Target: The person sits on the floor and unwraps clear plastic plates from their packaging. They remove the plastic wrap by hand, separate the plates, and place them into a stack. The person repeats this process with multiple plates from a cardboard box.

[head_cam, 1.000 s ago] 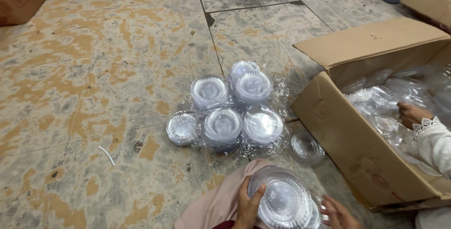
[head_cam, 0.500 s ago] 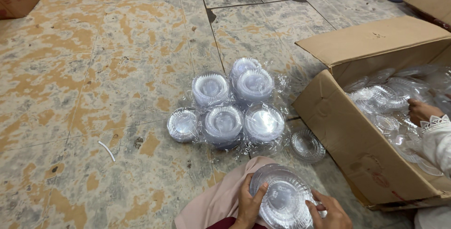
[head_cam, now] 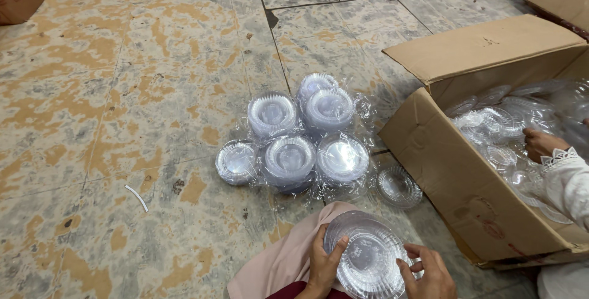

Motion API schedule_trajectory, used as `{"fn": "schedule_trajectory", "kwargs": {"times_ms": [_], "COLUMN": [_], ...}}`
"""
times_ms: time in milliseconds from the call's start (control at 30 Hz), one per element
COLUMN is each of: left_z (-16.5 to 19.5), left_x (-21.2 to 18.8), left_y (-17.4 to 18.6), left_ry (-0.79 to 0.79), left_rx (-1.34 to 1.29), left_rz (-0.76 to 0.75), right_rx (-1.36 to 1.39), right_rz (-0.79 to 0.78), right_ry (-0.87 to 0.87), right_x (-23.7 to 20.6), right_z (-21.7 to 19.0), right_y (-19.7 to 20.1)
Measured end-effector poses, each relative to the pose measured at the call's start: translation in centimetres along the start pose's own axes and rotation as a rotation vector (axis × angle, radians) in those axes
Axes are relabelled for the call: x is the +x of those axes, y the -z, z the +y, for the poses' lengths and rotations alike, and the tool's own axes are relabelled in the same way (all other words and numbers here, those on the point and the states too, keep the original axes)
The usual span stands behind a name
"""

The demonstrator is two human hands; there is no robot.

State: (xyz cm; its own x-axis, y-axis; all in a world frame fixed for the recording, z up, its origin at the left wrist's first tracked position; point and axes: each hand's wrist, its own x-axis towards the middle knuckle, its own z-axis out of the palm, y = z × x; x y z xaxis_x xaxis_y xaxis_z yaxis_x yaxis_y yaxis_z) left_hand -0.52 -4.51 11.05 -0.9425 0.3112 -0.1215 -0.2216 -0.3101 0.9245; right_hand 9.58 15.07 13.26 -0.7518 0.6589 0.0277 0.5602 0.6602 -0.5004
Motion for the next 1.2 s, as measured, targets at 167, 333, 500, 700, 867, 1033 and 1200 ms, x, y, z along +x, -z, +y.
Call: {"fn": "schedule_trajectory", "kwargs": {"times_ms": [167,333,500,700,867,1033,1200], "left_z": [-0.4,-2.3,-4.1,-3.0,-1.6,-1.3,-0.8], "left_x": [0.2,0.8,0.9,0.3,-0.1,-0.3,-0.4], "left_y": [0.1,0.6,0.7,1.3,0.8,0.8,0.6], "left_ry": [0.054,0.038,0.043,0.061,0.098,0.089,0.067], "left_rx": [-0.07,-0.079,0.092,0.078,0.028,0.011,0.027], "left_rz": [0.017,0.006,0.126,0.069,0.085,0.052,0.029], "right_rx": [0.265,0.491,0.694,0.574,0.622,0.727,0.532], "right_rz": [-0.204,-0.215,-0.034,0.172,0.257,0.29,0.263], "right_ry": [-0.308,-0.264,-0.235,-0.303,-0.339,-0.398,-0.29], "right_x": [0.9,1.2,0.1,-1.4,-1.8,-2.2,-1.9], "right_z": [0.3,1.9,1.9,0.9,3.0,7.2,9.4], "right_y": [-0.1,-0.2,1.3,5.3,6.4,4.7,2.3]}}
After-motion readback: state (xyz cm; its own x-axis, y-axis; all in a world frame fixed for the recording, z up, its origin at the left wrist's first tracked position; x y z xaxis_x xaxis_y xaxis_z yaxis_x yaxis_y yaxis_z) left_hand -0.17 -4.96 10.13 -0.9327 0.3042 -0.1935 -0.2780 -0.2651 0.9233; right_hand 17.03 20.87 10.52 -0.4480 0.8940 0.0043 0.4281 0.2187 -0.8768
